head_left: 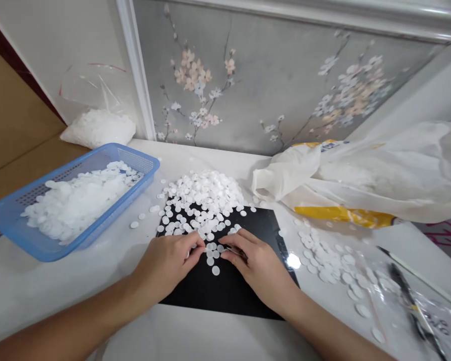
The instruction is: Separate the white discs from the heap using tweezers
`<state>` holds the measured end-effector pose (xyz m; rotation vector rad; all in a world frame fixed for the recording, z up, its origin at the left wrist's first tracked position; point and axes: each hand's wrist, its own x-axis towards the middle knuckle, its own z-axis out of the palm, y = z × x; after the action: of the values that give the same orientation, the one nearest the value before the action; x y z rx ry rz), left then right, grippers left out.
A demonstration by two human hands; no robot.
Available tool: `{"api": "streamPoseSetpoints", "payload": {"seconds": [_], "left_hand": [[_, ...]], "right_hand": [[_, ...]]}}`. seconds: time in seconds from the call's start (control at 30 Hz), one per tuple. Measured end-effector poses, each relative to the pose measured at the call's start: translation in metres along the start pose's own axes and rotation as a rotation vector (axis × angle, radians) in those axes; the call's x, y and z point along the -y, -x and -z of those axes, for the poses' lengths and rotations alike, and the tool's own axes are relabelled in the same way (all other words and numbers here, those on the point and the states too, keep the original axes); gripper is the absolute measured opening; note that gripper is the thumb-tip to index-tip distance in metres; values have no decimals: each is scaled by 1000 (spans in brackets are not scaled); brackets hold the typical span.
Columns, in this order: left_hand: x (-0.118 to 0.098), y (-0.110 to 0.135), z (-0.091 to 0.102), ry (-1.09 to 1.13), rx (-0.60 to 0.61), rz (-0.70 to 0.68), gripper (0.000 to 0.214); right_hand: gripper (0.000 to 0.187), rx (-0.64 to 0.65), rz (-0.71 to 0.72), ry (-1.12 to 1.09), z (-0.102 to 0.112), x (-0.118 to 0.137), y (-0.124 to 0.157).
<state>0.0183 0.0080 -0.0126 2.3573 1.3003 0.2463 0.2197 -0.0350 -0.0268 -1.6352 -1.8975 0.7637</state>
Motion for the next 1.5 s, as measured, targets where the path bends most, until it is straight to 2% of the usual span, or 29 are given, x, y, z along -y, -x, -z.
{"api": "streamPoseSetpoints", "payload": {"seconds": [0.2,0.27,0.4,0.57,0.63,0.73,0.87,1.03,1.13,1.3,1.43,1.5], "left_hand": [[-1,6,0,83,89,-217,14],[-1,5,1,125,91,-188,16],[0,3,6,223,5,-5,23],[2,2,8,487,-73,117,28],[2,2,6,469,-43,95,24],[1,3,0,285,56,1,15],[-2,6,-3,123,121,-31,6],[-2,6,5,201,139,-58,9],[0,5,9,301,109,-39,6],[1,6,8,339,42,-4,9],[-3,7,6,339,29,0,6],[-4,7,6,359,53,16,8]], "right_hand": [[3,33,-12,-46,2,0,-2],[6,24,-28,-62,4,-1,-2],[11,3,-33,-90,6,-3,-1],[10,16,-34,-229,2,2,4],[7,43,-23,-284,-2,5,7],[8,76,-28,-319,-6,9,10],[11,82,-27,-231,-7,11,13],[6,70,-1,-85,-8,16,11],[11,71,15,-35,-10,18,10],[17,51,36,-112,-7,16,8],[10,56,-48,-172,-5,13,3],[10,45,-39,-137,-6,13,1]]}}
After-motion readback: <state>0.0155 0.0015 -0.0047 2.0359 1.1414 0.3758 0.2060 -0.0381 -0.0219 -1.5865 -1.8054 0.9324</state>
